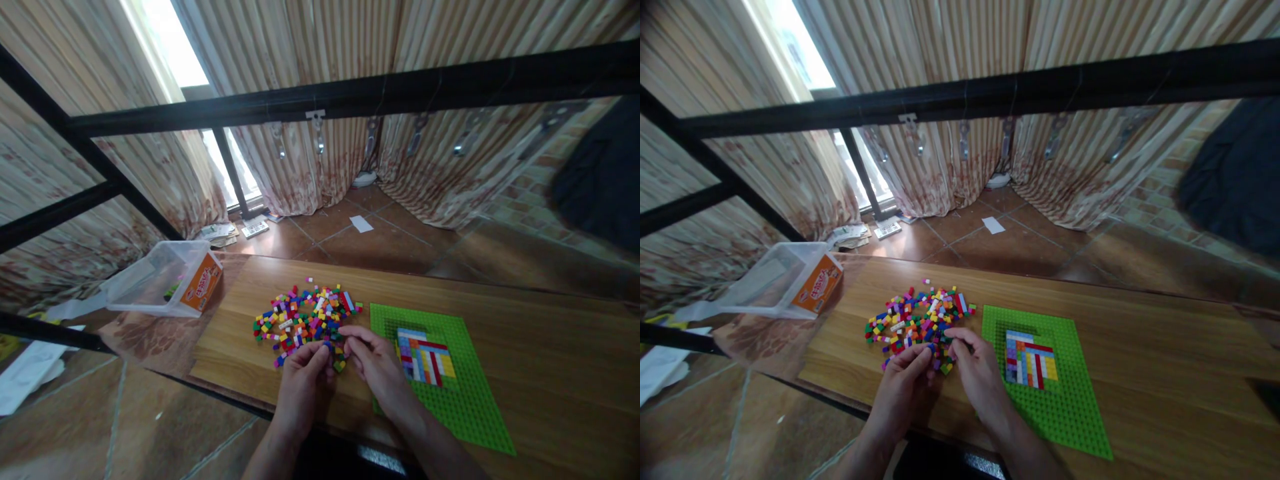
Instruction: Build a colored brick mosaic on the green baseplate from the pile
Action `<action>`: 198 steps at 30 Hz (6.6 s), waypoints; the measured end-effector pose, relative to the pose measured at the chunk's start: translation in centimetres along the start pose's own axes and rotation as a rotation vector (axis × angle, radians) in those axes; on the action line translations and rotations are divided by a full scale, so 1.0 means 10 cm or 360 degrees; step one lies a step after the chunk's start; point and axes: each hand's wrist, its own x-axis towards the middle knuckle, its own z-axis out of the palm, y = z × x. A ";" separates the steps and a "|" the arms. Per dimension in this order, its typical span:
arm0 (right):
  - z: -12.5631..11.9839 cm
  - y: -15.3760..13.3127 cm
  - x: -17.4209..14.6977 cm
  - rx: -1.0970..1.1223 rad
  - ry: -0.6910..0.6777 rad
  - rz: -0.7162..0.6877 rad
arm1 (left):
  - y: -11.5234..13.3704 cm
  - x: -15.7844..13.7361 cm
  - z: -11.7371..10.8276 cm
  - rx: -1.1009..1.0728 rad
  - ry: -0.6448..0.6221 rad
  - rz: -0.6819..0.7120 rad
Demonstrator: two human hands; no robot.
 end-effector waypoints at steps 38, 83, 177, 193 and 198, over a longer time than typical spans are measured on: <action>-0.86 0.21 -0.95 -0.0574 0.0554 -0.0072 | -0.51 -0.09 0.78 0.0695 -0.0248 -0.0047; -0.21 -0.09 -0.28 -0.1032 0.0143 -0.0368 | -0.08 -0.23 -0.08 0.0762 0.0144 0.0123; -0.11 -0.05 -0.61 0.0434 0.0056 0.0363 | 0.53 0.57 -0.21 0.2414 0.0429 0.0949; -0.26 0.07 -0.76 0.1638 0.0362 0.0588 | -0.12 -0.39 0.48 0.1611 -0.0379 0.0952; -0.38 0.18 -0.86 0.1513 0.0357 0.0563 | -0.23 -0.40 0.59 0.1633 -0.0434 0.0962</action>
